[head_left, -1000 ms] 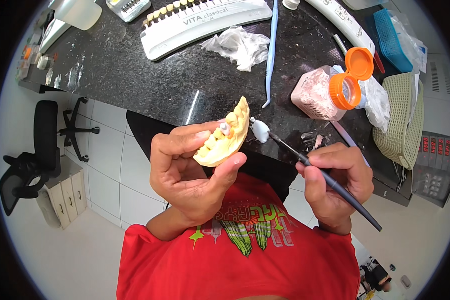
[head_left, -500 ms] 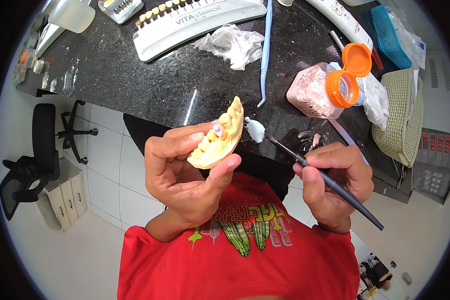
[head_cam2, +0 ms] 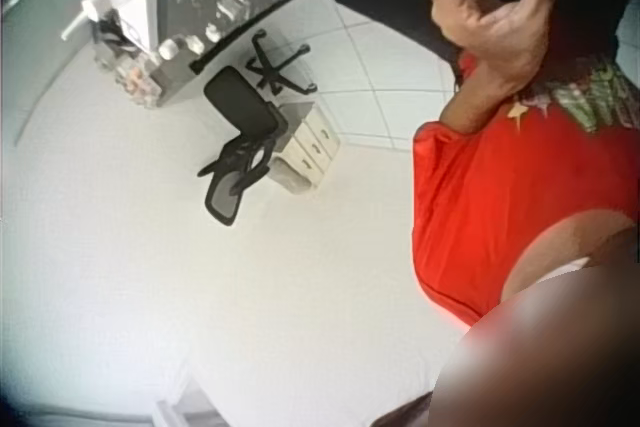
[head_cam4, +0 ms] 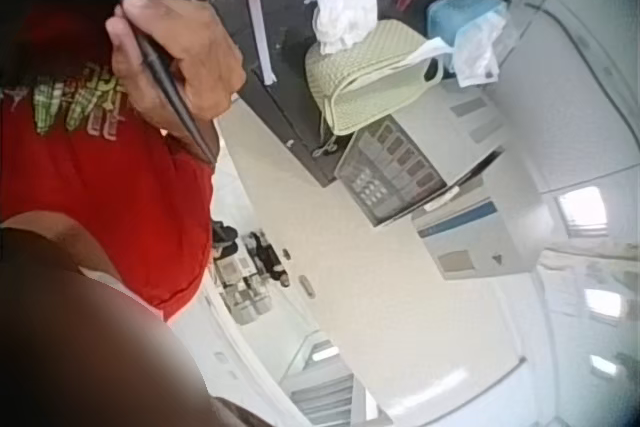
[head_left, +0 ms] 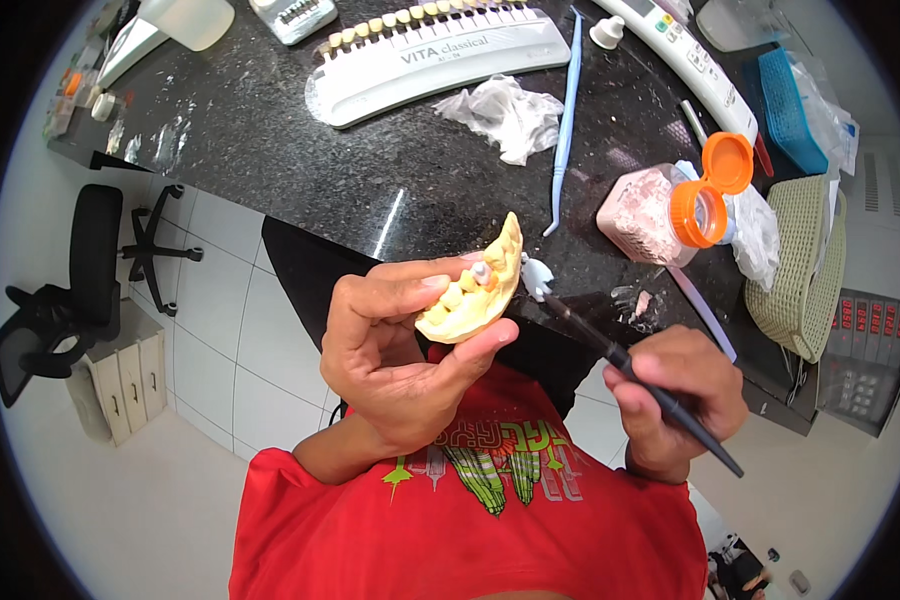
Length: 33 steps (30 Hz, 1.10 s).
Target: Applying ceramic paste to a dental model using a brush to build up a prosthesis.
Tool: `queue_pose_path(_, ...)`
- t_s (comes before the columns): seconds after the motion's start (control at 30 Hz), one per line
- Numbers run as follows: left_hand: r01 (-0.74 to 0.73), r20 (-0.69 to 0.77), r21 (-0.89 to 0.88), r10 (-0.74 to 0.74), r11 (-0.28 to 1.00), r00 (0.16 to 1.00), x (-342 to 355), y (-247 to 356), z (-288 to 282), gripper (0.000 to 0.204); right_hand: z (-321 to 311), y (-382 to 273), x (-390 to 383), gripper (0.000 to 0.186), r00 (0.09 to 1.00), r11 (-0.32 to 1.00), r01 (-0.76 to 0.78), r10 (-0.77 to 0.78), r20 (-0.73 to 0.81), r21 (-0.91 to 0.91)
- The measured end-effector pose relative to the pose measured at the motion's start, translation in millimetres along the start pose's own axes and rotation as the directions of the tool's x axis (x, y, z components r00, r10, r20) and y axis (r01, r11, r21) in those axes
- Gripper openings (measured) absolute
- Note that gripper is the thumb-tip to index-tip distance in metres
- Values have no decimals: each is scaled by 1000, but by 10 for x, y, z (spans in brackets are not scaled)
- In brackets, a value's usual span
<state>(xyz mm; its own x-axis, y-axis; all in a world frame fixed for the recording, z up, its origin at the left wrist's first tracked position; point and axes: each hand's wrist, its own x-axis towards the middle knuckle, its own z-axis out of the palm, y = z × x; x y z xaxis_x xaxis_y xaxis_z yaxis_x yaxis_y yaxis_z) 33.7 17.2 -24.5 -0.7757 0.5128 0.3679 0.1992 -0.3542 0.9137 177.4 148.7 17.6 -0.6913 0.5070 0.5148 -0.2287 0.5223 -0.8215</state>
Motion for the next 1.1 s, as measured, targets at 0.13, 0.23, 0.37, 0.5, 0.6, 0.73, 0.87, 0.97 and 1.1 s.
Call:
queue_pose_path(0.13, 10, 7, -8, -10, 1000, 1000, 2, -10, 11, 48, 62, -24, 43, 24, 996, 994, 78, -81, 42, 72)
queue_pose_path(0.23, 1, 4, -20, -1, 1000, 1000, 5, -9, 17, 48, 149, -36, 62, 24, 990, 991, 135, -135, 33, -4)
queue_pose_path(0.37, -1, 9, -12, 1, 1000, 1000, 8, -5, 10, 48, 293, 64, 17, 24, 971, 970, 231, -235, -50, -70)
queue_pose_path(0.5, -6, 11, -17, 6, 1000, 1000, 2, -29, 15, 47, 299, 69, 29, 23, 968, 964, 242, -248, -37, -111)
queue_pose_path(0.6, -1, 2, -36, 1, 999, 1000, 2, -26, 21, 47, 281, 55, 59, 22, 969, 963, 245, -247, -4, -110)
queue_pose_path(0.73, 6, -3, -43, -6, 999, 1000, 5, -22, 23, 46, 280, 44, 66, 21, 974, 967, 226, -228, 3, -120)
queue_pose_path(0.87, 9, -8, -50, -10, 999, 1000, 4, -23, 27, 46, 285, 46, 74, 23, 974, 967, 226, -226, 11, -114)
queue_pose_path(0.97, 3, -7, -57, -3, 998, 1000, 3, -33, 25, 45, 289, 51, 74, 23, 974, 967, 227, -227, 11, -118)
queue_pose_path(1.1, -9, -5, -47, 9, 999, 1000, 6, -35, 24, 46, 291, 45, 75, 24, 975, 967, 220, -219, 17, -126)
